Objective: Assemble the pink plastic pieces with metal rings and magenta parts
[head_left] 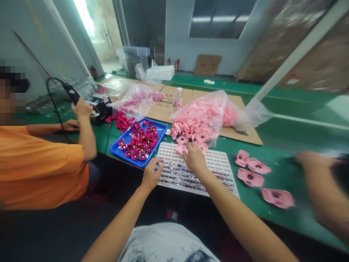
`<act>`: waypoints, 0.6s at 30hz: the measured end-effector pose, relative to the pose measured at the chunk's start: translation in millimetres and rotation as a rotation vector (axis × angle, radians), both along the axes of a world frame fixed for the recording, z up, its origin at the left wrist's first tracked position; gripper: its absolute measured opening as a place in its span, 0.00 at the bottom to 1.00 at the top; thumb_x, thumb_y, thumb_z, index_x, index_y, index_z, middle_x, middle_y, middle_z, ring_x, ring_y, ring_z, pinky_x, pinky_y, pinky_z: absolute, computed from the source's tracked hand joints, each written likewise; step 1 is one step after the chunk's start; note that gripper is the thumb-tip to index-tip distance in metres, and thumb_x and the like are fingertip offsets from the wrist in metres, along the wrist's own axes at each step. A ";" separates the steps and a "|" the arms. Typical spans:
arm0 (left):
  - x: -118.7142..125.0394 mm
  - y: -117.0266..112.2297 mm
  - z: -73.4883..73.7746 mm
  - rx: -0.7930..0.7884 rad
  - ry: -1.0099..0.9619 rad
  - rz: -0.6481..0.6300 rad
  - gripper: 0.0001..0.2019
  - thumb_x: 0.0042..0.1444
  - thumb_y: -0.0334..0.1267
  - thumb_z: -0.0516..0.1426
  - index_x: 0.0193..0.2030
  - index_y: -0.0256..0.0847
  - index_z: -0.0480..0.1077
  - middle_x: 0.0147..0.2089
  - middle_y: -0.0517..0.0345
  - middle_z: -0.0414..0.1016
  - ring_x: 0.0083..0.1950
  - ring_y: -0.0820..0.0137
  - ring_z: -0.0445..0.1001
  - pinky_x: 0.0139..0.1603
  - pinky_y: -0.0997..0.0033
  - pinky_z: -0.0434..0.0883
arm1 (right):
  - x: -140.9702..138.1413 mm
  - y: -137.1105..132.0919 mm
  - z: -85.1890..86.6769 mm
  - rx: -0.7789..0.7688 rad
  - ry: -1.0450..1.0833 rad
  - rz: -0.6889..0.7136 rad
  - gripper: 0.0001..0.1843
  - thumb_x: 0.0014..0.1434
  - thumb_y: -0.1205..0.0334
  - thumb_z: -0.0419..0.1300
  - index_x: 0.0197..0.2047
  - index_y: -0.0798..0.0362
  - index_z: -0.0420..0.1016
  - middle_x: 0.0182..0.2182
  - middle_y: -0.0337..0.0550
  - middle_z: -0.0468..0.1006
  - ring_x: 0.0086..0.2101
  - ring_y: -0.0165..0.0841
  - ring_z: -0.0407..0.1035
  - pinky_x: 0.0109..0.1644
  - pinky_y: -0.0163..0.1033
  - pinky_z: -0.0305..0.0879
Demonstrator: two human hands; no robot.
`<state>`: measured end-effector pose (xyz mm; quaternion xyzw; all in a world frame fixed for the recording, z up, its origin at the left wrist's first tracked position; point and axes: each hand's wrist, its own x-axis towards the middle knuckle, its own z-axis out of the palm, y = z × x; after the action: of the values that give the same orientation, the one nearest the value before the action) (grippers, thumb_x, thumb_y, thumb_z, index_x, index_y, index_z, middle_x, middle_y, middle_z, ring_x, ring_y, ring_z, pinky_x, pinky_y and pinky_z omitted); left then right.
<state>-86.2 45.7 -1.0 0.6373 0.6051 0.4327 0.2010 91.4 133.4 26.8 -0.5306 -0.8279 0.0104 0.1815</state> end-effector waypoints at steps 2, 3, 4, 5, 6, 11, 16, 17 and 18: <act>-2.0 -12.0 -0.5 -0.019 -0.004 0.047 0.11 0.53 0.36 0.45 0.40 0.37 0.62 0.39 0.55 0.66 0.40 0.71 0.65 0.43 0.69 0.63 | -11.0 -13.5 -5.7 -0.015 0.010 0.060 0.13 0.55 0.62 0.44 0.44 0.53 0.61 0.38 0.46 0.63 0.40 0.35 0.55 0.42 0.37 0.50; -2.2 -18.0 -0.8 -0.030 -0.004 0.064 0.11 0.53 0.37 0.45 0.40 0.36 0.63 0.38 0.55 0.66 0.38 0.72 0.66 0.41 0.70 0.64 | -17.1 -19.1 -9.0 -0.023 0.014 0.089 0.12 0.55 0.62 0.44 0.42 0.52 0.62 0.37 0.44 0.63 0.39 0.34 0.56 0.42 0.37 0.50; -1.7 -23.6 -1.1 -0.042 -0.003 0.078 0.12 0.53 0.37 0.44 0.39 0.35 0.63 0.37 0.55 0.65 0.36 0.72 0.66 0.40 0.70 0.64 | -23.6 -23.2 -12.6 -0.031 0.018 0.113 0.11 0.55 0.61 0.44 0.40 0.51 0.63 0.37 0.43 0.64 0.39 0.34 0.56 0.43 0.37 0.50; -0.8 -28.5 -1.2 -0.053 0.000 0.086 0.12 0.53 0.37 0.43 0.39 0.35 0.63 0.36 0.54 0.65 0.35 0.73 0.66 0.39 0.71 0.64 | -30.5 -25.7 -16.3 -0.037 0.022 0.130 0.11 0.55 0.60 0.44 0.39 0.51 0.63 0.36 0.43 0.64 0.39 0.33 0.56 0.43 0.37 0.50; 0.5 -32.5 -1.2 -0.063 0.002 0.090 0.13 0.53 0.37 0.43 0.39 0.34 0.63 0.36 0.54 0.65 0.35 0.73 0.65 0.39 0.71 0.64 | -37.4 -26.6 -19.9 -0.041 0.026 0.140 0.11 0.55 0.60 0.45 0.39 0.51 0.63 0.36 0.43 0.64 0.39 0.34 0.56 0.43 0.37 0.50; 4.9 -40.3 -0.3 -0.100 0.009 0.094 0.13 0.53 0.37 0.43 0.40 0.34 0.63 0.38 0.52 0.64 0.39 0.71 0.65 0.43 0.70 0.62 | -64.6 -22.0 -32.4 -0.046 0.029 0.136 0.10 0.55 0.61 0.45 0.33 0.55 0.65 0.32 0.47 0.65 0.39 0.37 0.55 0.42 0.41 0.49; -1.5 -34.0 -3.6 -0.155 -0.001 0.118 0.13 0.53 0.38 0.43 0.41 0.37 0.63 0.38 0.54 0.66 0.36 0.72 0.67 0.38 0.72 0.64 | -63.0 -25.3 -31.3 -0.044 0.035 0.132 0.11 0.57 0.62 0.42 0.33 0.56 0.64 0.33 0.46 0.65 0.37 0.35 0.55 0.44 0.40 0.47; -3.1 -31.9 -4.5 -0.168 -0.003 0.126 0.13 0.53 0.39 0.44 0.41 0.39 0.63 0.37 0.55 0.66 0.35 0.73 0.67 0.37 0.72 0.65 | -60.5 -26.2 -30.6 -0.044 0.038 0.128 0.12 0.57 0.62 0.42 0.34 0.56 0.63 0.33 0.46 0.65 0.38 0.35 0.55 0.44 0.39 0.47; -4.3 -29.8 -5.2 -0.181 -0.005 0.134 0.13 0.52 0.39 0.44 0.41 0.40 0.63 0.37 0.56 0.67 0.34 0.73 0.67 0.36 0.73 0.65 | -58.2 -26.8 -30.3 -0.044 0.040 0.121 0.12 0.57 0.62 0.42 0.35 0.56 0.63 0.34 0.46 0.65 0.38 0.35 0.54 0.44 0.39 0.47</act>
<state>-90.4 15.9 -6.3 0.5737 0.6824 0.3903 0.2300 33.2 106.6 -3.5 -0.4832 -0.8542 0.0500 0.1852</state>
